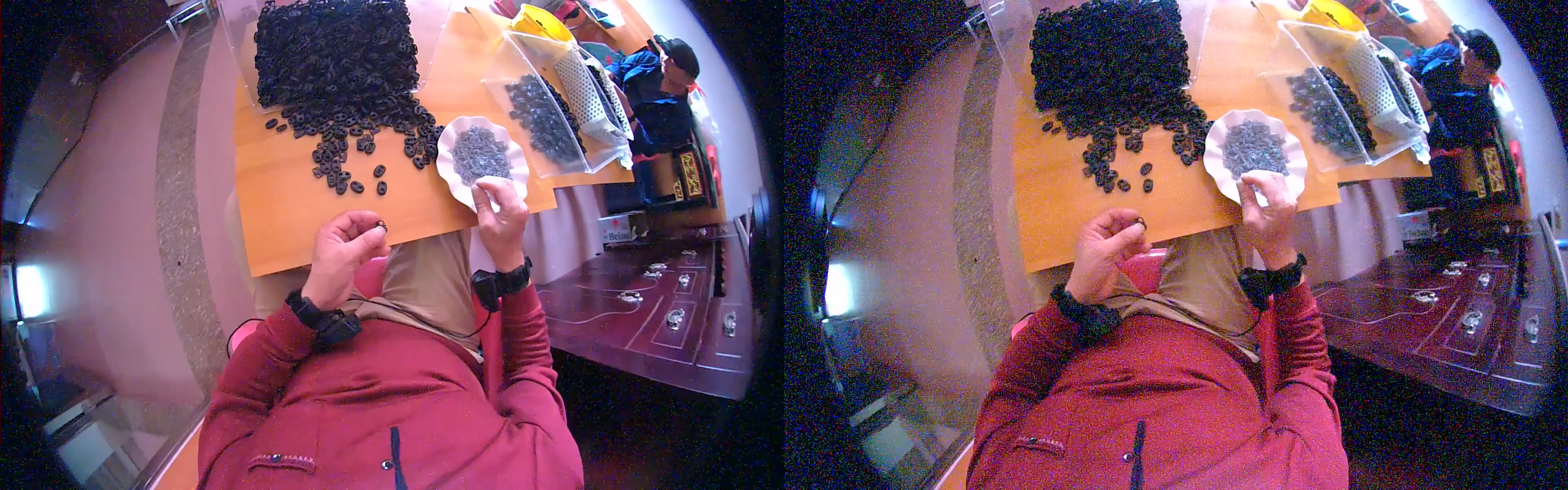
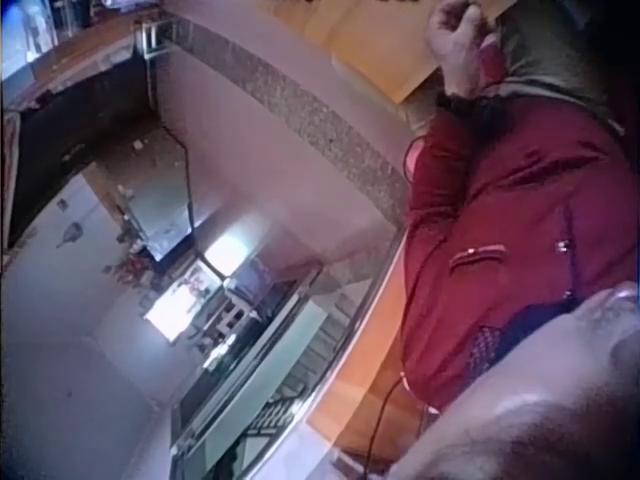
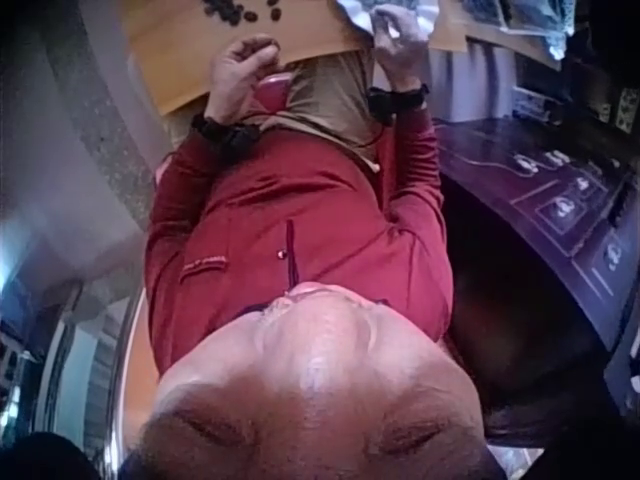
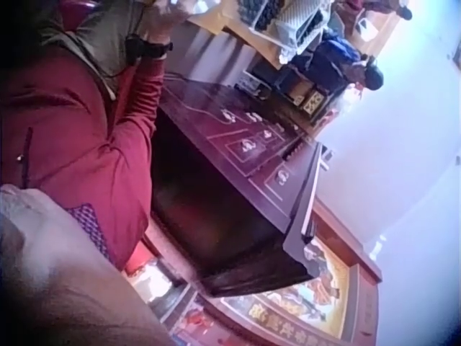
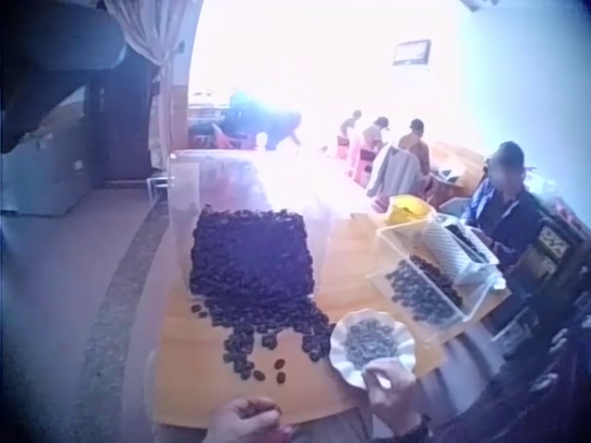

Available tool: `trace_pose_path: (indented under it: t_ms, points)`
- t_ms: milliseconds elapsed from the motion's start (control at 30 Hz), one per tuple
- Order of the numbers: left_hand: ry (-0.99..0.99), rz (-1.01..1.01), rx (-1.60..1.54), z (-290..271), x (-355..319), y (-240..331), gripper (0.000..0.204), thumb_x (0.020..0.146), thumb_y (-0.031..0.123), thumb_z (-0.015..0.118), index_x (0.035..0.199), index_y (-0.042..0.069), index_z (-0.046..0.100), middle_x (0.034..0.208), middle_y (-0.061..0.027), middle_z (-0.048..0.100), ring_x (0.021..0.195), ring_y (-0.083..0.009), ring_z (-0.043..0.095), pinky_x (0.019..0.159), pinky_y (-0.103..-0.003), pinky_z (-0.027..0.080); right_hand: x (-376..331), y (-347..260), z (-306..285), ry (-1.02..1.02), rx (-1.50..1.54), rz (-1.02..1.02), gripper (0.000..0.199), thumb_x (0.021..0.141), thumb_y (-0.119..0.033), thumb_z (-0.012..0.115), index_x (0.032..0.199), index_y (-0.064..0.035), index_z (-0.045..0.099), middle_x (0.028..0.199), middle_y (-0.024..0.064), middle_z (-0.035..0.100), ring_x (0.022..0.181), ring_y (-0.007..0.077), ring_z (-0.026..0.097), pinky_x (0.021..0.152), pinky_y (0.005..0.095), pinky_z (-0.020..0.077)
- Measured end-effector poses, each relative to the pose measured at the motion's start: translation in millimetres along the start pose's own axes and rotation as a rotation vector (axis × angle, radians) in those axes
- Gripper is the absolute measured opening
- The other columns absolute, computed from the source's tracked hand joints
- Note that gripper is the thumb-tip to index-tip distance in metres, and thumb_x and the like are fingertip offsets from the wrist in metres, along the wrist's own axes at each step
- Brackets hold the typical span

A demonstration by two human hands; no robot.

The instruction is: The person picks up a black plastic toggle and a metal spring by hand, inserts the spring into the toggle, and then places the assembled piece into a white bowl.

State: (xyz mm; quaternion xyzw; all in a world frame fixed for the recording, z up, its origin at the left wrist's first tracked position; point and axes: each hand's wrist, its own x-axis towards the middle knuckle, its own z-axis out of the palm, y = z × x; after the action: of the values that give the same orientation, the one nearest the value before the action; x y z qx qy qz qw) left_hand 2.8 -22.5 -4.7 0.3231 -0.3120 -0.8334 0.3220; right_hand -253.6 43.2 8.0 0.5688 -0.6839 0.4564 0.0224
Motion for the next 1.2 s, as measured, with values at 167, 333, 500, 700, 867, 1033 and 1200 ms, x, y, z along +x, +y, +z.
trace_pose_path:
  t_ms: [167, 333, 500, 700, 867, 1033, 1200]
  points:
    - [-0.024, 0.031, 0.035, -3, 1, -3, 0.014, 0.087, 0.004, 0.062, 0.101, 0.002, 0.059, 0.085, -0.0032, 0.064, 0.07, -0.0118, 0.064, 0.067, -0.025, 0.055, 5, 6, -2, 0.004, -0.075, -0.049, 0.008, 0.082, -0.003, 0.069, 0.088, -0.0011, 0.065, 0.082, 0.0079, 0.065, 0.076, 0.0168, 0.062, 0.067, 0.0271, 0.0493]
    - [-0.024, 0.05, 0.048, -1, 1, -5, 0.013, 0.087, 0.004, 0.062, 0.101, 0.002, 0.06, 0.085, -0.003, 0.064, 0.071, -0.0114, 0.064, 0.068, -0.024, 0.055, 0, 17, -1, 0.035, 0.053, 0.042, 0.008, 0.083, -0.003, 0.069, 0.089, -0.0006, 0.065, 0.078, 0.0049, 0.065, 0.069, 0.0097, 0.058, 0.061, 0.0241, 0.0467]
    - [0.033, 0.067, 0.119, 3, -2, -4, 0.016, 0.086, 0.004, 0.063, 0.101, 0.002, 0.062, 0.081, -0.0039, 0.065, 0.07, -0.0125, 0.062, 0.066, -0.025, 0.05, -2, -9, -4, -0.067, 0.263, 0.251, 0.008, 0.082, 0.001, 0.067, 0.09, 0.0022, 0.065, 0.079, 0.0028, 0.064, 0.071, 0.0065, 0.057, 0.065, 0.0204, 0.0459]
    - [-0.11, 0.063, 0.202, 9, -5, -6, 0.015, 0.089, 0.004, 0.059, 0.103, 0.0, 0.062, 0.087, -0.0045, 0.066, 0.075, -0.0121, 0.063, 0.071, -0.025, 0.051, -6, -58, 9, -0.325, 0.505, 0.085, 0.009, 0.08, 0.007, 0.064, 0.088, 0.0029, 0.064, 0.085, 0.0076, 0.064, 0.075, 0.0105, 0.058, 0.066, 0.0227, 0.046]
    - [-0.184, -0.039, 0.187, 9, -8, -1, 0.016, 0.092, 0.012, 0.06, 0.103, 0.0, 0.062, 0.087, -0.0041, 0.065, 0.072, -0.0103, 0.061, 0.068, -0.023, 0.051, -14, -74, 22, -0.413, 0.635, 0.036, 0.011, 0.077, 0.007, 0.065, 0.087, 0.0017, 0.065, 0.086, 0.009, 0.063, 0.071, 0.0121, 0.058, 0.063, 0.0224, 0.0449]
    - [-0.226, -0.096, 0.152, 6, -8, 1, 0.018, 0.094, 0.018, 0.059, 0.1, 0.001, 0.061, 0.084, -0.0021, 0.064, 0.069, -0.0066, 0.058, 0.061, -0.02, 0.048, -20, -74, 25, -0.442, 0.696, 0.103, 0.012, 0.076, 0.005, 0.069, 0.087, 0.0012, 0.066, 0.085, 0.0085, 0.063, 0.071, 0.0113, 0.057, 0.061, 0.0223, 0.0441]
    - [-0.187, -0.038, 0.173, 10, -10, -3, 0.017, 0.096, 0.02, 0.057, 0.1, 0.005, 0.062, 0.074, 0.0005, 0.064, 0.05, 0.0016, 0.041, 0.043, -0.015, 0.031, -18, -76, 26, -0.428, 0.646, 0.057, 0.012, 0.077, 0.004, 0.07, 0.088, 0.0008, 0.066, 0.085, 0.0083, 0.063, 0.071, 0.0109, 0.057, 0.06, 0.0217, 0.0438]
